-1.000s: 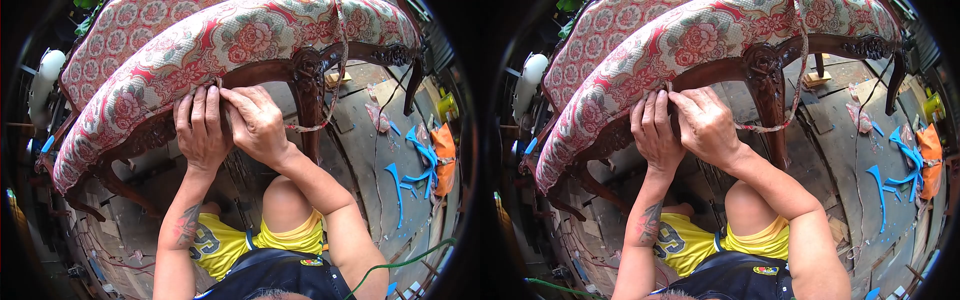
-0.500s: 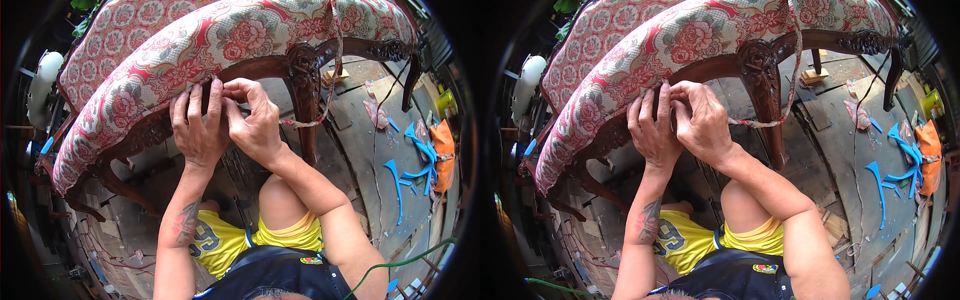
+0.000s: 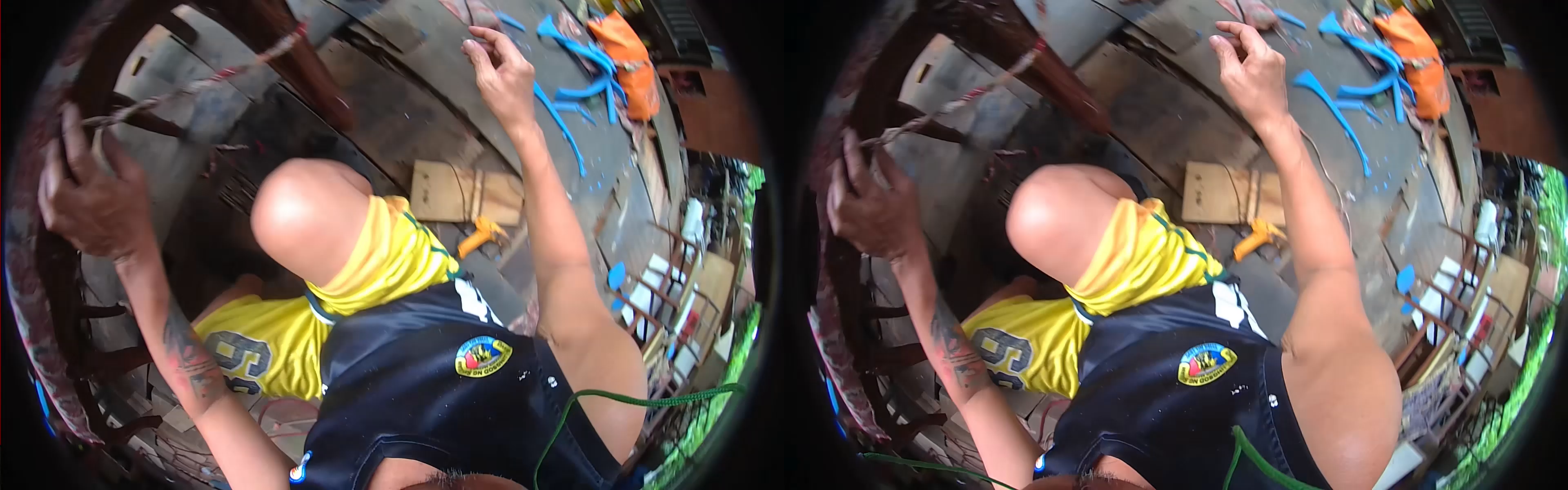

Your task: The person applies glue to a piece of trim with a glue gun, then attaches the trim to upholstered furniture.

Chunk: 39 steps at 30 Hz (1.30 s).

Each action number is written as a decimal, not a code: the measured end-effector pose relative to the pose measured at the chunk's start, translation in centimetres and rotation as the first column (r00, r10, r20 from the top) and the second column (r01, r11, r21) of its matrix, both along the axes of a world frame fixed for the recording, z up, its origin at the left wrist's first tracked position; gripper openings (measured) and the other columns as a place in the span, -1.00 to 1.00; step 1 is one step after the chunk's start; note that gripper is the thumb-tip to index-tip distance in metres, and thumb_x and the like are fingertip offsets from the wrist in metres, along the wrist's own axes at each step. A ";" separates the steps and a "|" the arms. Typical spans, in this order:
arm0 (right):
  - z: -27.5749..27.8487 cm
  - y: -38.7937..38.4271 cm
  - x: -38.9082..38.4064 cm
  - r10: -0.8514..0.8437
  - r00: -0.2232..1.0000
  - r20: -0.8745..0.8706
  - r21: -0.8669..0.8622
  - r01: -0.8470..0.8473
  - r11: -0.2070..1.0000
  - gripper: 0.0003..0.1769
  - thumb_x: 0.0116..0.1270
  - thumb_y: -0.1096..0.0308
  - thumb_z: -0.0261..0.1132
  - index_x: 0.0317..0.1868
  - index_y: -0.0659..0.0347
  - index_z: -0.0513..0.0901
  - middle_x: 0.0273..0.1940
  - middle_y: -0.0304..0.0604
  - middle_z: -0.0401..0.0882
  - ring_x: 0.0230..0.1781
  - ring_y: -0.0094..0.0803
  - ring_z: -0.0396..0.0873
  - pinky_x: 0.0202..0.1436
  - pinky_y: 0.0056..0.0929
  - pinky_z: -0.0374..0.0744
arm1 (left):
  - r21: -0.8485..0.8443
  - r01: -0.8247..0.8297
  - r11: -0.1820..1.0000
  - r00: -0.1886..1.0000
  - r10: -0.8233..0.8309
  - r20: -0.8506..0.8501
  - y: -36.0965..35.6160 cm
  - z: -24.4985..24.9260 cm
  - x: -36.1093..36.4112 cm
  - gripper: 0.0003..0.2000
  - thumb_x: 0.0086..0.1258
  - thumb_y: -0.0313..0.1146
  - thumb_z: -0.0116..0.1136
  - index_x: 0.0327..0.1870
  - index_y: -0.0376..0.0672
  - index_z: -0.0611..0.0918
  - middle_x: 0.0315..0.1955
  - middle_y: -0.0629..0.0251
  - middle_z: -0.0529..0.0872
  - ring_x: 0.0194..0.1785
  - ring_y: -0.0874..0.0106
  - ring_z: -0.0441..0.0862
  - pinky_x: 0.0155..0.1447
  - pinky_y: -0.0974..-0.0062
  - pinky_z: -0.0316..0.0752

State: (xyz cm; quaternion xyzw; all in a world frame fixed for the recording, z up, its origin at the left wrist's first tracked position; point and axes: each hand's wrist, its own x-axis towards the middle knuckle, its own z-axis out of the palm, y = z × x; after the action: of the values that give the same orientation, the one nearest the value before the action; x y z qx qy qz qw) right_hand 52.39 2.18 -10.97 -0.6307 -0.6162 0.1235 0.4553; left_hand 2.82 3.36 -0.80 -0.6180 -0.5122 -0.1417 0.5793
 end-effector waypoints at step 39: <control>-22.1 -23.0 9.6 -0.662 0.155 -0.733 -0.638 0.181 0.748 -0.39 0.32 0.43 0.30 0.38 0.24 0.41 0.20 0.12 0.61 0.24 -0.03 0.66 0.33 0.25 0.70 | -0.056 0.089 0.994 0.945 -0.067 0.319 -1.2 0.1 2.7 -0.41 0.40 -0.39 0.36 0.51 0.12 0.66 0.32 0.22 0.59 0.42 0.13 0.46 0.57 0.10 0.45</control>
State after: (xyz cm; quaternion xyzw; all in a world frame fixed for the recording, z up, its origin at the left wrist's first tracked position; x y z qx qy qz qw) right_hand 61.99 -20.84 -33.08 -0.6610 0.0220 0.4537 0.5973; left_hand 5.56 2.11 -0.73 -0.6271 -0.5781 -0.2438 0.4616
